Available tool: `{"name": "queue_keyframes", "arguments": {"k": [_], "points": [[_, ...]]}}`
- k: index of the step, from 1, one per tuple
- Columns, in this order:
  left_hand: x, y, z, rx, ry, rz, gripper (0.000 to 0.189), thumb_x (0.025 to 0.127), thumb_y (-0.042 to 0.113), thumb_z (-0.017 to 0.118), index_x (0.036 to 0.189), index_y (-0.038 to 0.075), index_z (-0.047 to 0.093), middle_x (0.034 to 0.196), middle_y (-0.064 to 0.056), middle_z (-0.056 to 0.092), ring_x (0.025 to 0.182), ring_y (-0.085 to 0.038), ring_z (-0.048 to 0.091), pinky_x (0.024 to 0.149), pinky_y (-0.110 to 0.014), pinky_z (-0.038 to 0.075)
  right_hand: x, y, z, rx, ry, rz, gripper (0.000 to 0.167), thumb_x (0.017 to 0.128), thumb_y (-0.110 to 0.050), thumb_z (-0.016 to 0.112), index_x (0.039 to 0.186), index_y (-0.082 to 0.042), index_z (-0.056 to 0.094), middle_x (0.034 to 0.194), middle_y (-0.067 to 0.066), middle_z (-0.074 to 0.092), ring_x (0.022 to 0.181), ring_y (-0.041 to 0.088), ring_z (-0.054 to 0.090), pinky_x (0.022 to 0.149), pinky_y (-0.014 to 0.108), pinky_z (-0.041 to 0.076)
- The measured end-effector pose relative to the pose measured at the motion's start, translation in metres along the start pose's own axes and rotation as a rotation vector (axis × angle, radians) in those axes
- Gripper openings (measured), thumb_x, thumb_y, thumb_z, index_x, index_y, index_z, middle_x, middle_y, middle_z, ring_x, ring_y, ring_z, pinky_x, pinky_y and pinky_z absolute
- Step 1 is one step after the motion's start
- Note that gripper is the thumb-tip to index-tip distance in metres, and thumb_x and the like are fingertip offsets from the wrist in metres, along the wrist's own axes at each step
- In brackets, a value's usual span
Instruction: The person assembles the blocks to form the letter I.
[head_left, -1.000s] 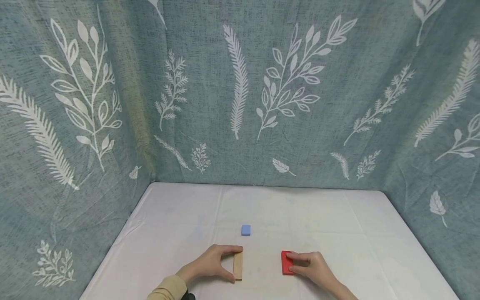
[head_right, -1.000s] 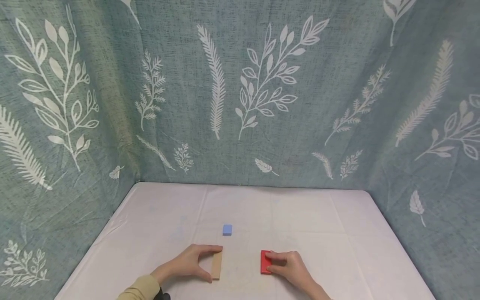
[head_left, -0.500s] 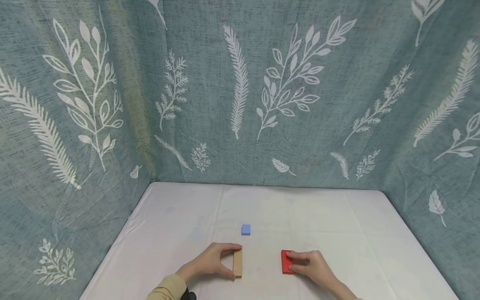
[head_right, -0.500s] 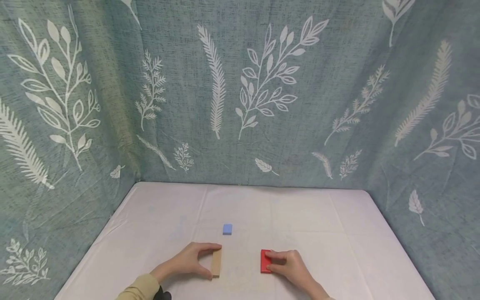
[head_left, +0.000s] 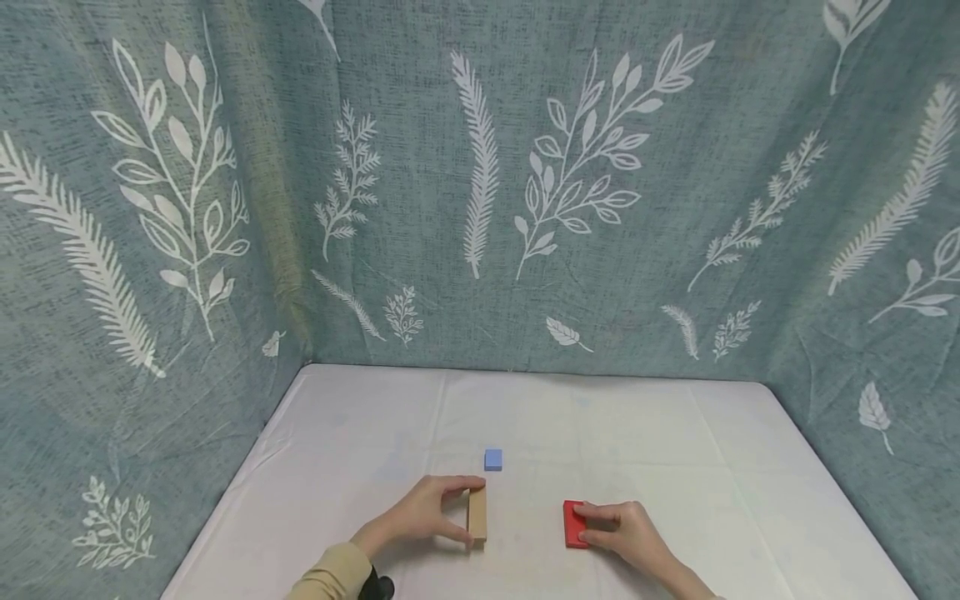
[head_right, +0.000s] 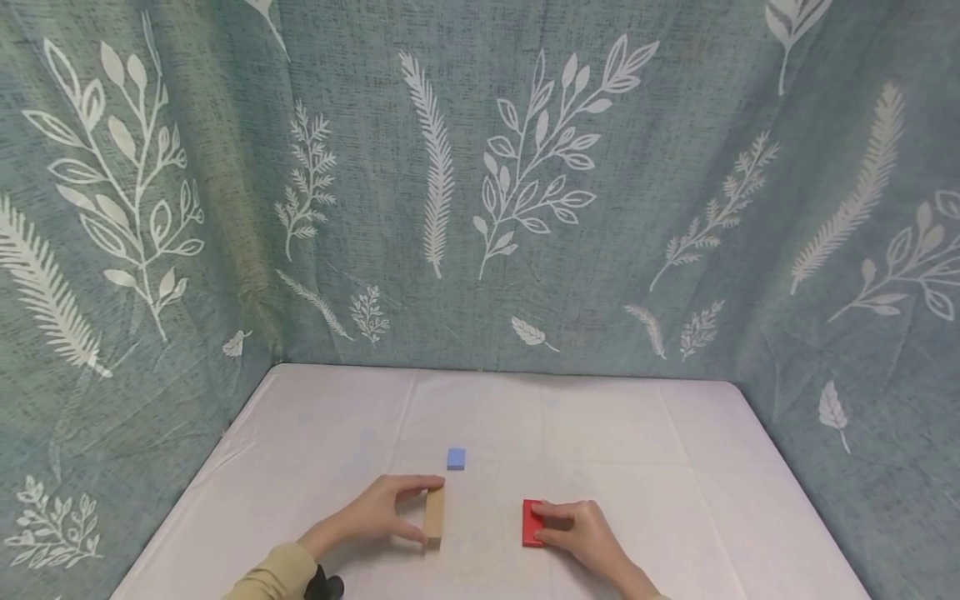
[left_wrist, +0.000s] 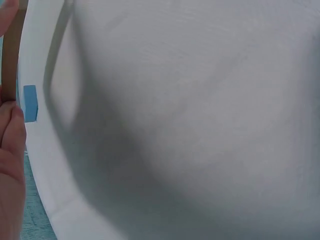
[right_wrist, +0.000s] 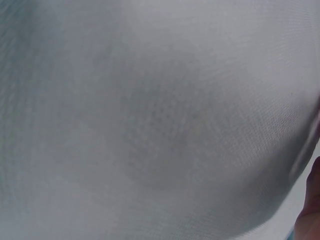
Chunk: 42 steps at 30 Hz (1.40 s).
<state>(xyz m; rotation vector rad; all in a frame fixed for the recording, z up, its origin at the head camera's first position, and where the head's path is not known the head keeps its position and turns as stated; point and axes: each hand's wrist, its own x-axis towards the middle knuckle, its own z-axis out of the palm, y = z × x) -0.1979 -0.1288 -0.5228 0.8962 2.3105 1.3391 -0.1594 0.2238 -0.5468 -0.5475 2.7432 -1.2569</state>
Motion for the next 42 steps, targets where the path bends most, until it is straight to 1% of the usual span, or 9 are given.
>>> {"name": "queue_keyframes", "arguments": {"k": [4,8,11,14,20,25,32,38,42], "points": [[0.002,0.003,-0.003,0.012,0.013,0.001,0.074,0.070,0.024,0.084,0.133,0.000,0.052,0.137,-0.014,0.054,0.130,-0.030,0.048,0.109,-0.031,0.040,0.000,0.000,0.000,0.003,0.002,-0.003,0.039,0.077,-0.030,0.077,0.112,-0.013,0.072,0.109,0.003,0.072,0.108,0.017,0.065,0.087,0.027,0.056],[0.005,0.008,-0.007,0.020,0.008,-0.005,0.074,0.072,0.026,0.083,0.134,0.001,0.051,0.138,-0.013,0.053,0.130,-0.030,0.048,0.109,-0.034,0.041,0.002,-0.001,0.000,0.013,-0.002,0.003,0.040,0.077,-0.028,0.077,0.112,-0.011,0.071,0.110,0.008,0.071,0.108,0.022,0.066,0.085,0.029,0.057],[0.008,0.011,-0.009,-0.002,-0.008,-0.005,0.074,0.074,0.025,0.081,0.136,0.001,0.049,0.139,-0.015,0.052,0.130,-0.031,0.048,0.110,-0.036,0.040,0.002,-0.002,-0.001,0.023,-0.007,0.010,0.040,0.077,-0.027,0.077,0.113,-0.011,0.071,0.111,0.009,0.070,0.109,0.025,0.065,0.084,0.030,0.058],[0.011,0.014,-0.011,-0.022,-0.013,0.009,0.074,0.075,0.023,0.081,0.136,0.000,0.048,0.140,-0.017,0.050,0.130,-0.032,0.047,0.110,-0.037,0.040,0.002,-0.002,-0.001,0.027,-0.011,0.017,0.040,0.077,-0.028,0.077,0.113,-0.011,0.071,0.111,0.008,0.070,0.109,0.023,0.065,0.085,0.028,0.057],[0.018,0.020,-0.015,-0.046,-0.004,0.017,0.075,0.074,0.018,0.081,0.137,-0.003,0.046,0.142,-0.020,0.047,0.133,-0.034,0.044,0.110,-0.035,0.039,0.002,-0.001,-0.001,0.026,-0.016,0.014,0.040,0.077,-0.028,0.077,0.113,-0.012,0.071,0.111,0.005,0.071,0.109,0.023,0.065,0.085,0.027,0.057],[0.023,0.024,-0.019,-0.035,0.007,0.022,0.077,0.074,0.019,0.081,0.138,-0.003,0.044,0.143,-0.020,0.046,0.133,-0.032,0.044,0.110,-0.033,0.039,0.002,-0.001,-0.002,0.028,-0.020,0.022,0.039,0.077,-0.026,0.077,0.113,-0.012,0.071,0.110,0.005,0.071,0.108,0.025,0.065,0.084,0.027,0.057],[0.030,0.030,-0.022,-0.016,0.039,0.046,0.075,0.074,0.018,0.081,0.138,0.001,0.046,0.143,-0.019,0.046,0.133,-0.031,0.044,0.110,-0.033,0.039,0.002,-0.002,-0.002,0.013,-0.023,0.018,0.039,0.077,-0.027,0.077,0.113,-0.012,0.071,0.110,0.004,0.071,0.109,0.024,0.065,0.085,0.029,0.057],[0.037,0.033,-0.023,0.002,0.061,0.053,0.076,0.073,0.019,0.082,0.138,0.002,0.046,0.143,-0.017,0.047,0.134,-0.028,0.044,0.110,-0.028,0.039,0.001,-0.001,-0.001,0.017,-0.017,0.012,0.039,0.078,-0.026,0.077,0.113,-0.011,0.071,0.109,0.004,0.072,0.108,0.028,0.065,0.085,0.026,0.057],[0.041,0.036,-0.024,-0.001,0.070,0.059,0.076,0.073,0.017,0.082,0.138,-0.001,0.046,0.143,-0.018,0.047,0.134,-0.029,0.044,0.110,-0.031,0.039,0.001,-0.001,-0.001,0.012,-0.011,0.007,0.039,0.077,-0.027,0.077,0.112,-0.012,0.071,0.109,0.004,0.072,0.108,0.026,0.065,0.085,0.026,0.057]]}}
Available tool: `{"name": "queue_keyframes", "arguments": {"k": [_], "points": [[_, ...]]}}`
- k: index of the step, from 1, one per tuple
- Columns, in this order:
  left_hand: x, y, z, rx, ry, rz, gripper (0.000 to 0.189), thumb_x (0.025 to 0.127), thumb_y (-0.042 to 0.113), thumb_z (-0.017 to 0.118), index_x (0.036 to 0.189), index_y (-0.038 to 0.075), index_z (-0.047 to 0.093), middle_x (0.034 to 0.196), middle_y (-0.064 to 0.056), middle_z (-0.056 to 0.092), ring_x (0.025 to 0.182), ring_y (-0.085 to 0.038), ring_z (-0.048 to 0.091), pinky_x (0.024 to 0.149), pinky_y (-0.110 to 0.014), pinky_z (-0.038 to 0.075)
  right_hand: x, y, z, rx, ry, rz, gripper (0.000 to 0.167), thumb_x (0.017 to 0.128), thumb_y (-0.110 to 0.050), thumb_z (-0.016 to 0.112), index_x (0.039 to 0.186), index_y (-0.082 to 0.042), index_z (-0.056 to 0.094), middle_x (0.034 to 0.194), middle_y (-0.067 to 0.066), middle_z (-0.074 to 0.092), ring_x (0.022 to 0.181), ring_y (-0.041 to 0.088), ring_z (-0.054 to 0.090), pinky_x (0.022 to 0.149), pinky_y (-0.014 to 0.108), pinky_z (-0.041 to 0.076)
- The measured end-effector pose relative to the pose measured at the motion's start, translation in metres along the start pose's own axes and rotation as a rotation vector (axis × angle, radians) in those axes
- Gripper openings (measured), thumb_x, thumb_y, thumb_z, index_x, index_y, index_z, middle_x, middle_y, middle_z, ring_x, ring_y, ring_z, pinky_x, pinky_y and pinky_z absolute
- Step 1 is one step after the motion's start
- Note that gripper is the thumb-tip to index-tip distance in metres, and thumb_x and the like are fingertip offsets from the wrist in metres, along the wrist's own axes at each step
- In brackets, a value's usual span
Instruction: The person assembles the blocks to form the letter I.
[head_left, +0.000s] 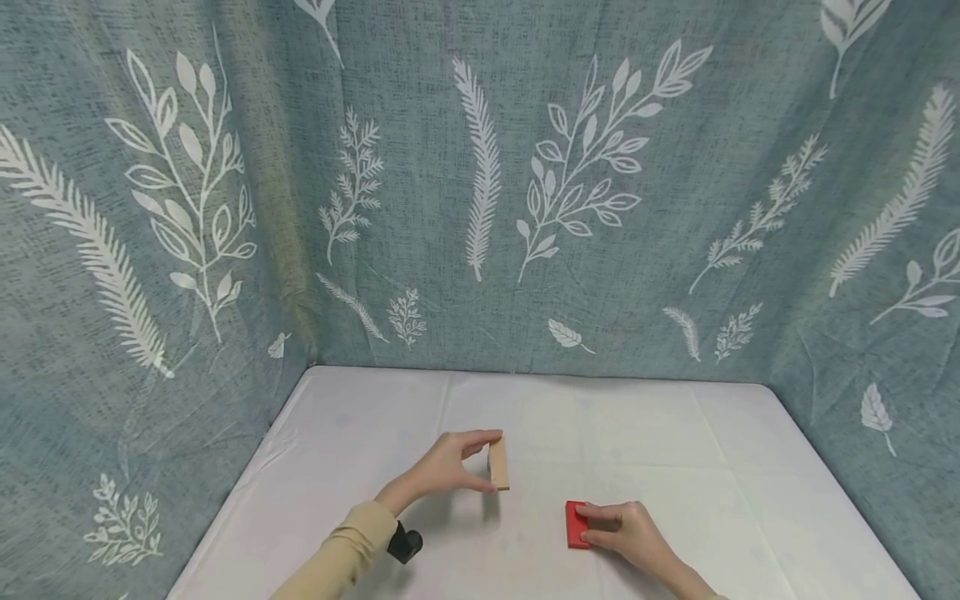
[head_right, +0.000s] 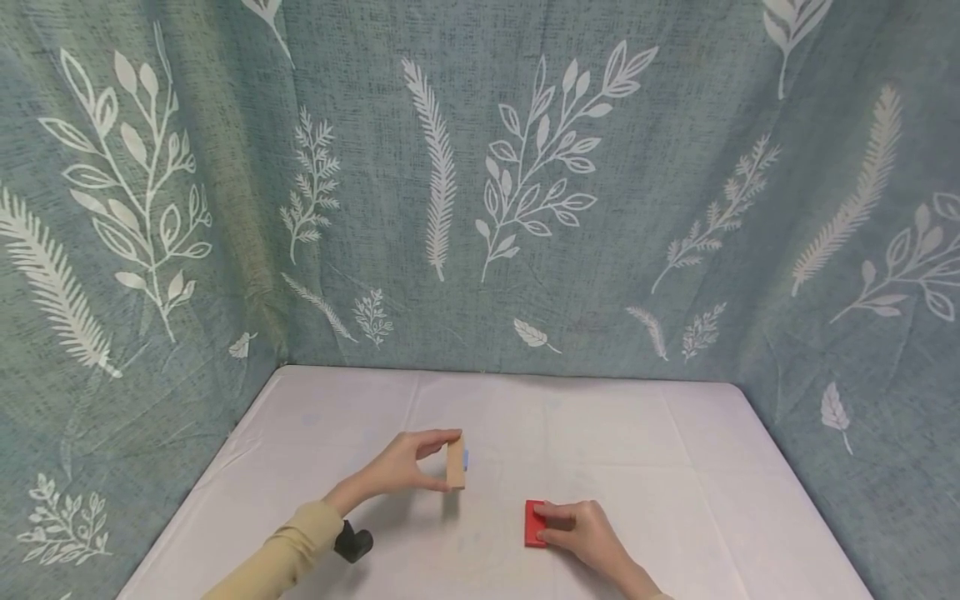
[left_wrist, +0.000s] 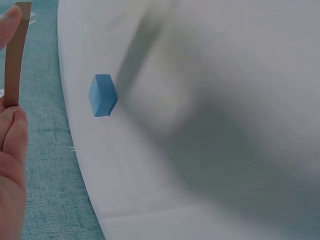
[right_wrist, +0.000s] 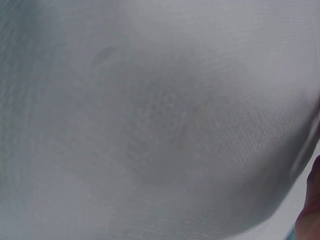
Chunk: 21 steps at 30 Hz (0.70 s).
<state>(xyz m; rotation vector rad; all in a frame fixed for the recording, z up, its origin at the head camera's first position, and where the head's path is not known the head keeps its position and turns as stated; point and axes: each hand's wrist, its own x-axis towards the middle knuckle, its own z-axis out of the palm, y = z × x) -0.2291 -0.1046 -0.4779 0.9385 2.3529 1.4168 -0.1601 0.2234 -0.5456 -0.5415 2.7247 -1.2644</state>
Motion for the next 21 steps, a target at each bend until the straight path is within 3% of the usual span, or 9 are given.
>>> {"name": "queue_keyframes", "arguments": {"k": [5,17,21], "points": [[0.005,0.004,-0.003,0.007,0.009,0.026,0.076,0.073,0.013,0.082,0.137,-0.004,0.045,0.142,-0.021,0.047,0.133,-0.032,0.043,0.110,-0.038,0.039,0.001,0.000,0.000,-0.005,0.003,-0.009,0.039,0.077,-0.029,0.077,0.111,-0.012,0.072,0.108,0.004,0.072,0.108,0.023,0.066,0.085,0.028,0.057],[0.019,0.019,-0.003,0.010,0.036,-0.041,0.077,0.074,0.019,0.081,0.140,0.007,0.045,0.145,-0.012,0.046,0.136,-0.024,0.042,0.111,-0.029,0.038,0.000,0.000,0.001,-0.004,-0.003,-0.013,0.038,0.077,-0.029,0.077,0.111,-0.011,0.072,0.109,0.005,0.072,0.108,0.022,0.066,0.086,0.027,0.057],[0.026,0.023,0.000,0.014,0.056,-0.021,0.075,0.074,0.017,0.081,0.139,0.005,0.045,0.144,-0.014,0.047,0.135,-0.025,0.043,0.111,-0.031,0.039,0.001,0.000,0.001,0.001,-0.003,-0.008,0.039,0.077,-0.029,0.077,0.111,-0.011,0.072,0.108,0.005,0.072,0.108,0.024,0.066,0.085,0.026,0.057]]}}
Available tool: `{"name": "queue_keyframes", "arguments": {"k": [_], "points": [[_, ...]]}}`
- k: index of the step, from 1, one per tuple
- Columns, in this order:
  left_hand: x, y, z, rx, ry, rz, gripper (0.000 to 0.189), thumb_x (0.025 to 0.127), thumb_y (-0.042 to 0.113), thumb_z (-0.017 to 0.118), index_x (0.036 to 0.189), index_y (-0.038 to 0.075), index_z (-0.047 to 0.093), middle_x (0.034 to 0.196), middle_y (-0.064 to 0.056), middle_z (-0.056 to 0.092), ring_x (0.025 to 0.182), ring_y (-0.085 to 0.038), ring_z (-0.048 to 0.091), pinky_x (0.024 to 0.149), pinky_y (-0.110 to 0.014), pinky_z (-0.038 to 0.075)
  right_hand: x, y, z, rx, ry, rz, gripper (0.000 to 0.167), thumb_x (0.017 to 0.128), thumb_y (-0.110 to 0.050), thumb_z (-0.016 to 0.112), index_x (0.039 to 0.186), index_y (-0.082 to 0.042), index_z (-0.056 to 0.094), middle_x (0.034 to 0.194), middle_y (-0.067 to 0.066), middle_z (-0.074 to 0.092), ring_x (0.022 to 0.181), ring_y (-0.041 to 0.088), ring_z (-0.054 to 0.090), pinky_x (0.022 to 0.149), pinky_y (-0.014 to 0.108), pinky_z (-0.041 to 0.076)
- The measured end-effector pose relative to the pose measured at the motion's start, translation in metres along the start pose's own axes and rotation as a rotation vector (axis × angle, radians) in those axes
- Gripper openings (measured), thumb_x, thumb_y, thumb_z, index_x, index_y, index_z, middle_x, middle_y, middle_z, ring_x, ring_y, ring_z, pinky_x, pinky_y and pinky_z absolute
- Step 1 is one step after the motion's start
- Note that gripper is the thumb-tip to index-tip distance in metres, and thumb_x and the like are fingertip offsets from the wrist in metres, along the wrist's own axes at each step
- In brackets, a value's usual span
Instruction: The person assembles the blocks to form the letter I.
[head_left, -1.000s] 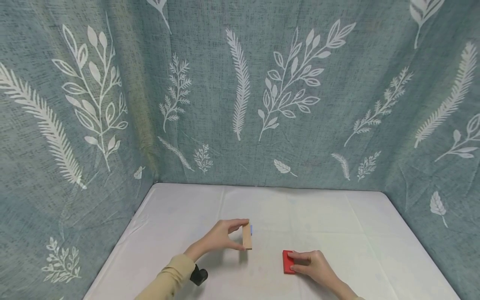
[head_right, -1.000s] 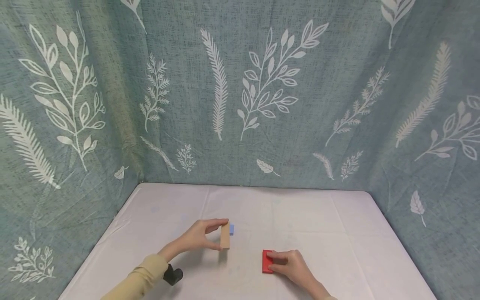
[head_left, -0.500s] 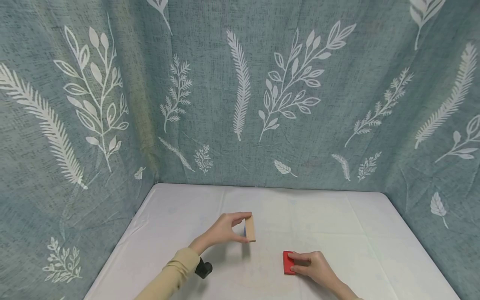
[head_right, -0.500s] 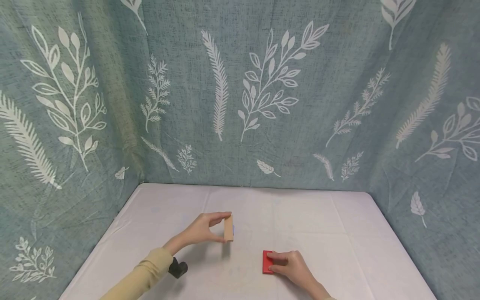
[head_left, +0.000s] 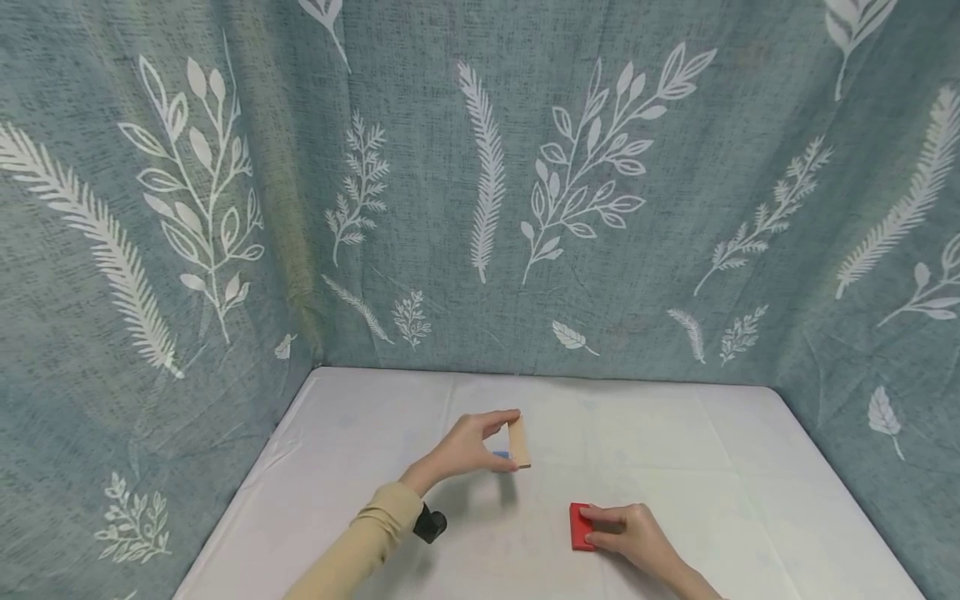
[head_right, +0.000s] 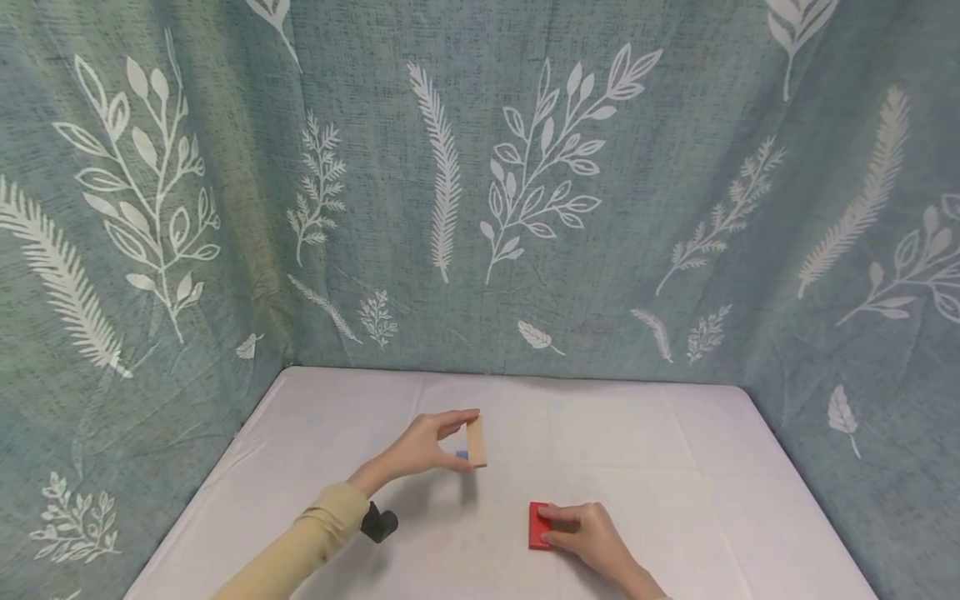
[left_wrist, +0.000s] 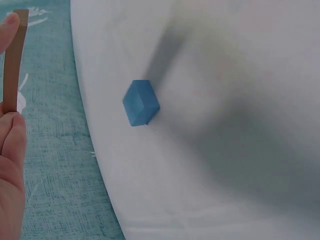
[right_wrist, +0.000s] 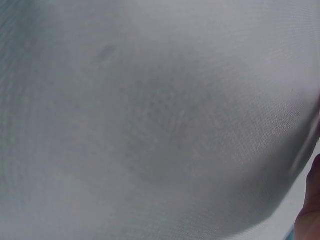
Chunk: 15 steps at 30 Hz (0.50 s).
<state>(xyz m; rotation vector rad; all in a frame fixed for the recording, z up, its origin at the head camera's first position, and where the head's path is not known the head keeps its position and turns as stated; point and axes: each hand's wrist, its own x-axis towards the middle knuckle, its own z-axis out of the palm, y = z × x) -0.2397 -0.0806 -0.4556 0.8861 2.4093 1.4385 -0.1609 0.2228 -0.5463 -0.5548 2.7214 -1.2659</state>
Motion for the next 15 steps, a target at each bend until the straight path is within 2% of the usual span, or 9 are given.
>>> {"name": "queue_keyframes", "arguments": {"k": [7,15], "points": [[0.010,0.004,0.006,-0.018,0.012,0.023,0.074,0.073,0.013,0.081,0.138,0.004,0.046,0.143,-0.015,0.047,0.134,-0.026,0.044,0.111,-0.035,0.039,0.001,-0.002,0.000,0.021,-0.020,0.026,0.039,0.077,-0.028,0.077,0.111,-0.010,0.071,0.109,0.006,0.071,0.109,0.026,0.065,0.086,0.029,0.057],[0.016,0.006,0.009,-0.002,0.009,0.025,0.075,0.072,0.013,0.082,0.138,0.004,0.047,0.144,-0.014,0.047,0.134,-0.025,0.044,0.110,-0.029,0.039,0.000,-0.005,-0.001,0.021,-0.019,0.002,0.040,0.076,-0.026,0.078,0.111,-0.008,0.071,0.108,0.007,0.072,0.107,0.028,0.065,0.085,0.032,0.057]]}}
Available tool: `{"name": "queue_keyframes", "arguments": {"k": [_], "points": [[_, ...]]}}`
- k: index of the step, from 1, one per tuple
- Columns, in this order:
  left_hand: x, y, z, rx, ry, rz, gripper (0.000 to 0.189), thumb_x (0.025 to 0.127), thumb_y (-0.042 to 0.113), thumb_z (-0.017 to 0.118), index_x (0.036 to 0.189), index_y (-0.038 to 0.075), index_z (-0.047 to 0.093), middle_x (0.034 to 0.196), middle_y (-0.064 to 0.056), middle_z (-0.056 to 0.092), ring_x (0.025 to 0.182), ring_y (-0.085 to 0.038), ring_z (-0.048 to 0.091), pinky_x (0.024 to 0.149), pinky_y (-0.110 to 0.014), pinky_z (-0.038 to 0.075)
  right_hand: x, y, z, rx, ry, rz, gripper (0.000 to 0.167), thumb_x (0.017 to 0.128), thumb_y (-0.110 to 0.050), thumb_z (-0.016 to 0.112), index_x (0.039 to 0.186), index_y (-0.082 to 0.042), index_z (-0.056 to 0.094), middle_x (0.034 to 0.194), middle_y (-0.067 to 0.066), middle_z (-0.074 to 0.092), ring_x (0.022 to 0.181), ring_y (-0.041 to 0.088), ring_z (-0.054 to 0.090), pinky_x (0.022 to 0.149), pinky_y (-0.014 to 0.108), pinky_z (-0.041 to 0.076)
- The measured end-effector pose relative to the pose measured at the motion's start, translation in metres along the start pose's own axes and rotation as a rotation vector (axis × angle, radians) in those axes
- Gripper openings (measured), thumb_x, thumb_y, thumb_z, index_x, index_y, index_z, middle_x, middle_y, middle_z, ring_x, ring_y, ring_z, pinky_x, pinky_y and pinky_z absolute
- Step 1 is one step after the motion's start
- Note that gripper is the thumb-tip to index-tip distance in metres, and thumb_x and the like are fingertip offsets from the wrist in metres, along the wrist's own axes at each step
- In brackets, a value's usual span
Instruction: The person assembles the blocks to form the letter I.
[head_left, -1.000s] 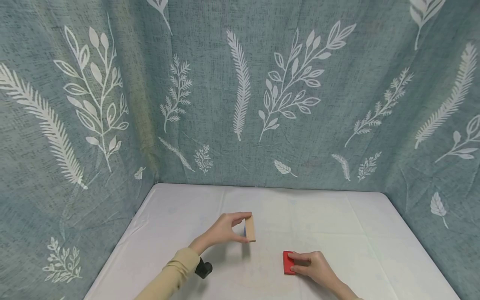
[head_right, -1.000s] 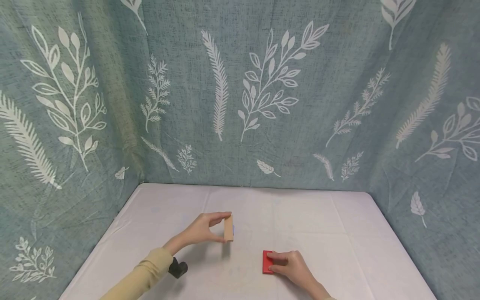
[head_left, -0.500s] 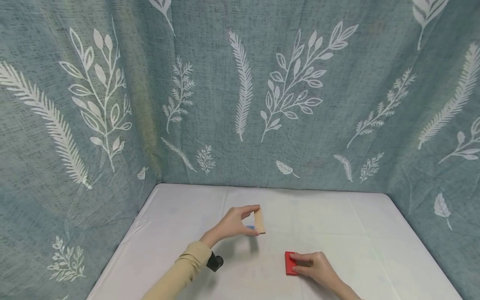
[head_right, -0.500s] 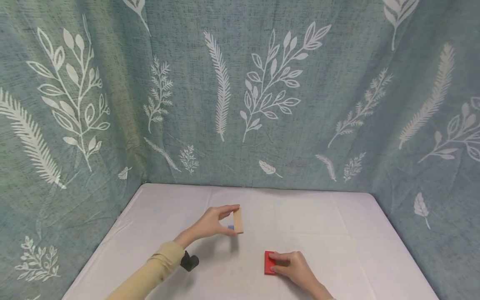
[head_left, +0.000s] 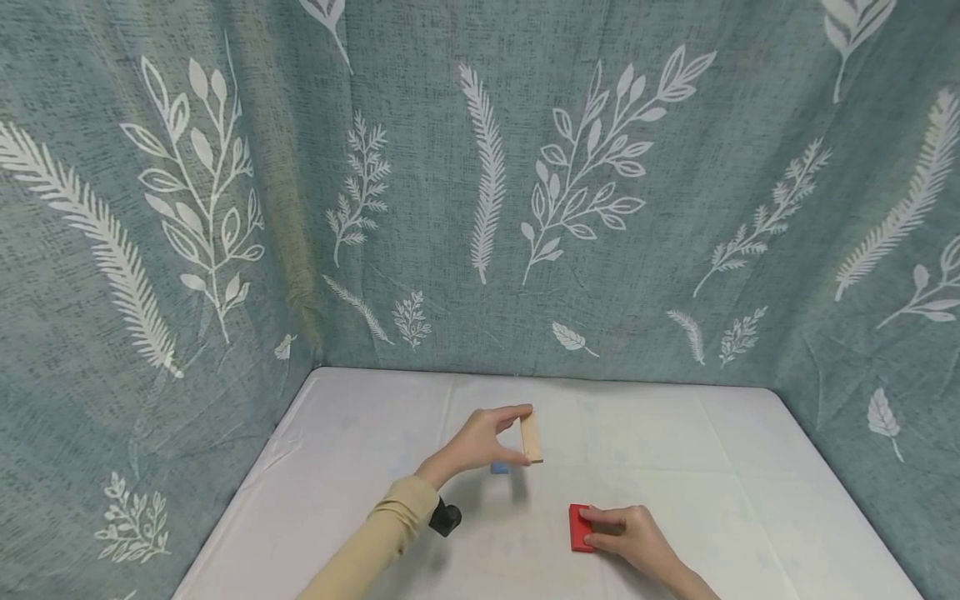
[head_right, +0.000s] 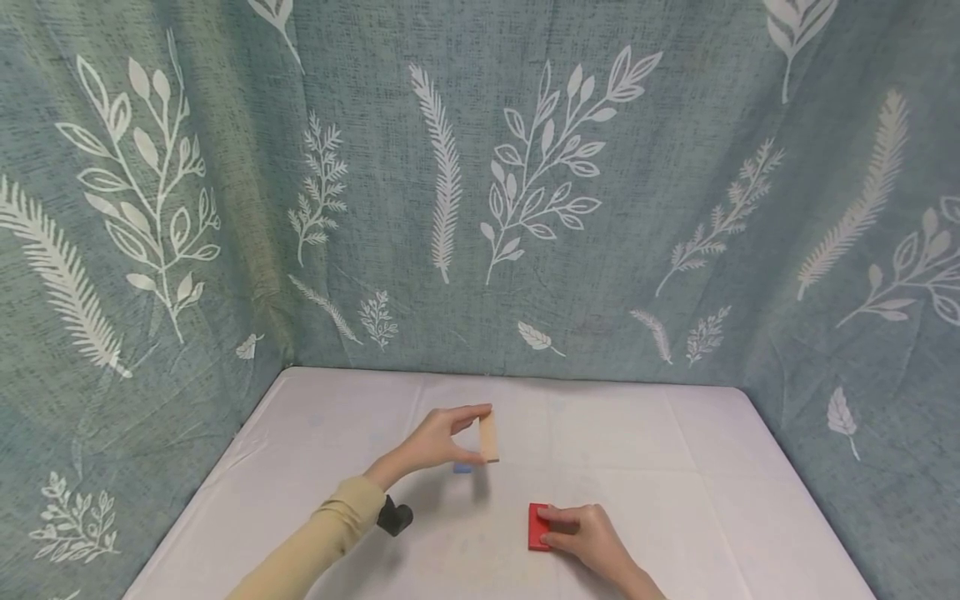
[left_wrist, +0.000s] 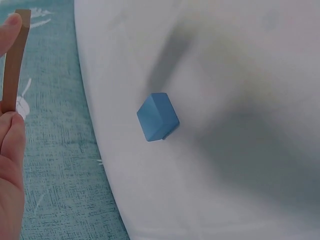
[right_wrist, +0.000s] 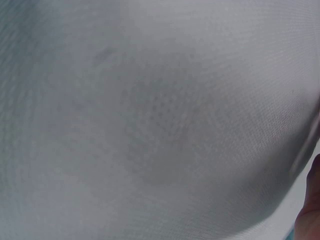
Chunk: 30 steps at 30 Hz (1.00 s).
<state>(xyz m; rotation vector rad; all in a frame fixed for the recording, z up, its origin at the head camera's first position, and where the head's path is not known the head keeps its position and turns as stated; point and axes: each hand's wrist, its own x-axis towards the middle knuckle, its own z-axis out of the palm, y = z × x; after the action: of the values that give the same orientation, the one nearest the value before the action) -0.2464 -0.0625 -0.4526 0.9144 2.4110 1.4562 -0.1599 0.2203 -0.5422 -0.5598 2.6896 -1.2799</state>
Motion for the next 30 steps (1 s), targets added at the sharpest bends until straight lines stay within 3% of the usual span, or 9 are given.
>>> {"name": "queue_keyframes", "arguments": {"k": [11,30], "points": [[0.011,0.006,0.004,0.005,-0.019,-0.013,0.076,0.074,0.012,0.081,0.140,0.004,0.045,0.145,-0.011,0.047,0.135,-0.024,0.044,0.111,-0.033,0.039,0.000,0.002,-0.001,-0.007,0.012,-0.016,0.038,0.077,-0.027,0.077,0.110,-0.008,0.072,0.108,0.006,0.072,0.108,0.025,0.065,0.086,0.028,0.057],[0.030,0.015,0.024,0.053,-0.060,0.001,0.075,0.074,0.009,0.080,0.140,0.005,0.045,0.145,-0.010,0.047,0.135,-0.021,0.043,0.110,-0.026,0.039,0.002,0.003,0.000,-0.022,0.007,-0.017,0.037,0.077,-0.026,0.077,0.110,-0.009,0.072,0.108,0.007,0.071,0.106,0.025,0.066,0.084,0.035,0.057]]}}
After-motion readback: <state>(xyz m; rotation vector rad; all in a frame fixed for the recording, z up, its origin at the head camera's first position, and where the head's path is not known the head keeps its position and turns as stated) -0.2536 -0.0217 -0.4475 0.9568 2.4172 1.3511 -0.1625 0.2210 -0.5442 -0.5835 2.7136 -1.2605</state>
